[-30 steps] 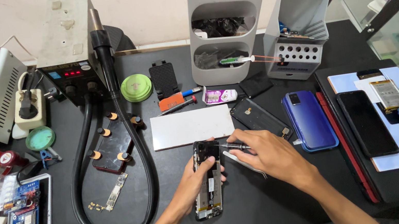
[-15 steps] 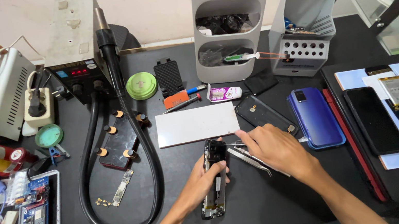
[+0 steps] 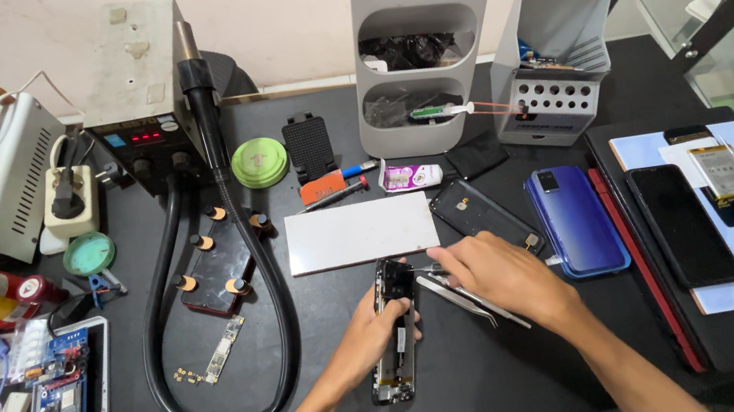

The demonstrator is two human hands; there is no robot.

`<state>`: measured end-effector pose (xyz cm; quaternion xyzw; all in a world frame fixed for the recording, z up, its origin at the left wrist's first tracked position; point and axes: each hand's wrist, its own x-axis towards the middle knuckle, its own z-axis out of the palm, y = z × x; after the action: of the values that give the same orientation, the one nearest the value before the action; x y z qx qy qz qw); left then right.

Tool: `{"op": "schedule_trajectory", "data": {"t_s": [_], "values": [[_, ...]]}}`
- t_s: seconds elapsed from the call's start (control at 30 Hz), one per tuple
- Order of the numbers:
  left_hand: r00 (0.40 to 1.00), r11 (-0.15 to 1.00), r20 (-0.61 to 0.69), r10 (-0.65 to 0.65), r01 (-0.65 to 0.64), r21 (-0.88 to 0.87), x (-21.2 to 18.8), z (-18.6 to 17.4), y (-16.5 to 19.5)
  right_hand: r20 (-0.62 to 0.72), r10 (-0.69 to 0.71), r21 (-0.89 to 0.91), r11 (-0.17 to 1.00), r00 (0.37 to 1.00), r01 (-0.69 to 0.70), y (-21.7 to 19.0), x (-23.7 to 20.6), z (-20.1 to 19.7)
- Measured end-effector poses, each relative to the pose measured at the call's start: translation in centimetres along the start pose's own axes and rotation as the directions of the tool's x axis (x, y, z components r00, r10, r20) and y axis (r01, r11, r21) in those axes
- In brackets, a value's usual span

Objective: The person disassembles a smartphone using tweezers and a screwdriver, removing the back cover, internal components, and the motherboard. They then use a heat gun to warm the screen area, likely to loosen adhesive for screen removal.

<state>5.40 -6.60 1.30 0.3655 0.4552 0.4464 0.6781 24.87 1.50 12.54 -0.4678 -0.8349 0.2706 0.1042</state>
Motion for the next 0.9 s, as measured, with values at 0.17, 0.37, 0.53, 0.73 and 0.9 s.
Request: {"op": "schedule_trajectory", "data": {"t_s": [0.17, 0.37, 0.53, 0.73, 0.9], "values": [[1.0, 0.999, -0.012, 0.019, -0.018, 0.028, -0.1, 0.1, -0.2, -0.034, -0.151, 0.125, 0.98, 0.988, 0.154, 0.4, -0.3, 0.1], [0.999, 0.999, -0.014, 0.028, -0.028, 0.043, -0.1, 0.1, -0.2, 0.041, 0.086, -0.081, 0.993, 0.995, -0.082, 0.0, 0.2, 0.0], [0.999, 0.998, 0.016, 0.05, -0.051, 0.038, -0.1, -0.2, -0.2, -0.093, -0.191, 0.062, 0.978, 0.977, 0.197, -0.1, -0.3, -0.3], [0.999, 0.999, 0.015, 0.029, -0.029, 0.028, -0.3, -0.2, 0.1, 0.002, 0.053, -0.07, 0.996, 0.999, -0.053, -1.1, 0.0, -0.4], [1.0, 1.0, 0.009, -0.002, 0.002, 0.026, -0.7, 0.1, 0.9, 0.012, -0.068, 0.033, 0.997, 0.998, 0.067, -0.6, -0.5, -0.6]]}}
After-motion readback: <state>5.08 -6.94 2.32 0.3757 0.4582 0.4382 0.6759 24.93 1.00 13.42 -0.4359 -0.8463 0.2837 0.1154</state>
